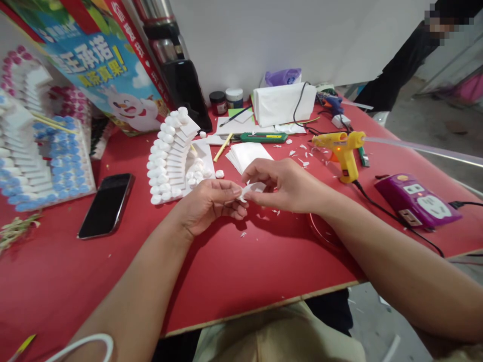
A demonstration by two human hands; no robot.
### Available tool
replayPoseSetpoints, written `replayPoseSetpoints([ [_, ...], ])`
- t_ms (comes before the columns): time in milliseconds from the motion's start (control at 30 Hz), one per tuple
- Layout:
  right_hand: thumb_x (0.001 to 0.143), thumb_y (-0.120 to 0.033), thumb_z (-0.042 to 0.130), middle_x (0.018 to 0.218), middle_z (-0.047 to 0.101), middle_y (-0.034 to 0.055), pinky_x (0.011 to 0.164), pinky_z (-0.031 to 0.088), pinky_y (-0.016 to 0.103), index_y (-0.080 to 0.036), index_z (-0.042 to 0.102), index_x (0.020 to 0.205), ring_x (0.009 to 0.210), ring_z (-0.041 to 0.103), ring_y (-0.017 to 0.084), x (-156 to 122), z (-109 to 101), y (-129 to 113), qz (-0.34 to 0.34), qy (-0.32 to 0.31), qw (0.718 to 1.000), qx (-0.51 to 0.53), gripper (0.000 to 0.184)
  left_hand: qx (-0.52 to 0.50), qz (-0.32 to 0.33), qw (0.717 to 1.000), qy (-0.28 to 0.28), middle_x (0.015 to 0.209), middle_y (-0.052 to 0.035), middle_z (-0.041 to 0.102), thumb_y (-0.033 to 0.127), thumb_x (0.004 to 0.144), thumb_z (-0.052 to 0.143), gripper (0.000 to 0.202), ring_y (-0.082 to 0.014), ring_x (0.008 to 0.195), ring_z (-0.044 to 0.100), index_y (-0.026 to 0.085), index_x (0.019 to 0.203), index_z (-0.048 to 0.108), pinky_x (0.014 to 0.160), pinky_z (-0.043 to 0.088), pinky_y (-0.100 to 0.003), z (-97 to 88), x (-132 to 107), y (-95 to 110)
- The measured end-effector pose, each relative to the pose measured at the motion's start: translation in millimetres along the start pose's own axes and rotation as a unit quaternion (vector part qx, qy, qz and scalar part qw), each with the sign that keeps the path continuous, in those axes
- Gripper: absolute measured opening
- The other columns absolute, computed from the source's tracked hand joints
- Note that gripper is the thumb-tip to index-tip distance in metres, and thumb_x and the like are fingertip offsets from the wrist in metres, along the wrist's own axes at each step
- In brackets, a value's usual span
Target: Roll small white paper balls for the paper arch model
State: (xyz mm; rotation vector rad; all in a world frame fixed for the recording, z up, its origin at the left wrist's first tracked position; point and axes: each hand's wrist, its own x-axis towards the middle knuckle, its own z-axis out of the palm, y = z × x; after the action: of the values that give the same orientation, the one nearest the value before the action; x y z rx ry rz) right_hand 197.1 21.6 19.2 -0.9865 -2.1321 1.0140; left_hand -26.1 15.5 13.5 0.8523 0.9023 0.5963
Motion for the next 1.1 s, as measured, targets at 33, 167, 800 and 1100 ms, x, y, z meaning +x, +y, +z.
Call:
replayPoseSetpoints([
  [33, 0.086, -0.031, 0.071, 0.08, 0.069, -0.0002, 0.059, 0.042, 0.025, -0.019, 0.063, 0.101, 0.067, 0.061, 0.013, 0.0, 0.2, -0.5, 0.002, 0.002, 1.0, -0.005, 0.021, 0.006, 0.004, 1.0, 0.003, 0.068, -0.0122, 0.074, 0.027, 0.074, 0.085, 0.023, -0.018, 0.061, 0.072, 0.007, 0.078, 0.074, 0.064, 0.061, -0.026, 0.2, 0.0, -0.3],
  [167, 0.085, -0.026, 0.068, 0.078, 0.067, -0.0008, 0.059, 0.042, 0.024, -0.018, 0.065, 0.097, 0.066, 0.059, 0.012, -0.3, 0.1, -1.5, 0.011, 0.005, 0.999, -0.029, 0.015, 0.019, 0.017, 1.0, 0.016, 0.071, -0.0137, 0.075, 0.028, 0.074, 0.086, 0.024, -0.0195, 0.063, 0.073, 0.008, 0.078, 0.072, 0.066, 0.062, -0.028, 1.7, 0.1, -1.0],
  [800, 0.093, -0.009, 0.053, 0.089, 0.071, 0.0051, 0.065, 0.04, 0.025, -0.017, 0.069, 0.094, 0.073, 0.059, 0.013, -2.0, -1.7, 0.0, -0.182, -0.001, 0.964, -0.192, 0.018, -0.068, 0.034, 0.997, -0.005, 0.072, -0.0094, 0.073, 0.016, 0.078, 0.082, 0.013, -0.0093, 0.053, 0.066, 0.004, 0.077, 0.075, 0.054, 0.057, -0.015, 2.1, 1.4, 1.9],
  [1100, 0.099, -0.043, 0.062, 0.083, 0.073, 0.0029, 0.055, 0.053, 0.025, -0.02, 0.067, 0.098, 0.06, 0.069, 0.013, 2.5, 0.6, -5.6, -0.015, 0.126, 0.986, 0.112, 0.024, 0.028, 0.172, 0.984, 0.031, 0.075, -0.0037, 0.072, 0.022, 0.083, 0.081, 0.013, -0.0096, 0.055, 0.064, 0.011, 0.088, 0.075, 0.054, 0.055, -0.019, 2.9, 0.1, 1.2],
])
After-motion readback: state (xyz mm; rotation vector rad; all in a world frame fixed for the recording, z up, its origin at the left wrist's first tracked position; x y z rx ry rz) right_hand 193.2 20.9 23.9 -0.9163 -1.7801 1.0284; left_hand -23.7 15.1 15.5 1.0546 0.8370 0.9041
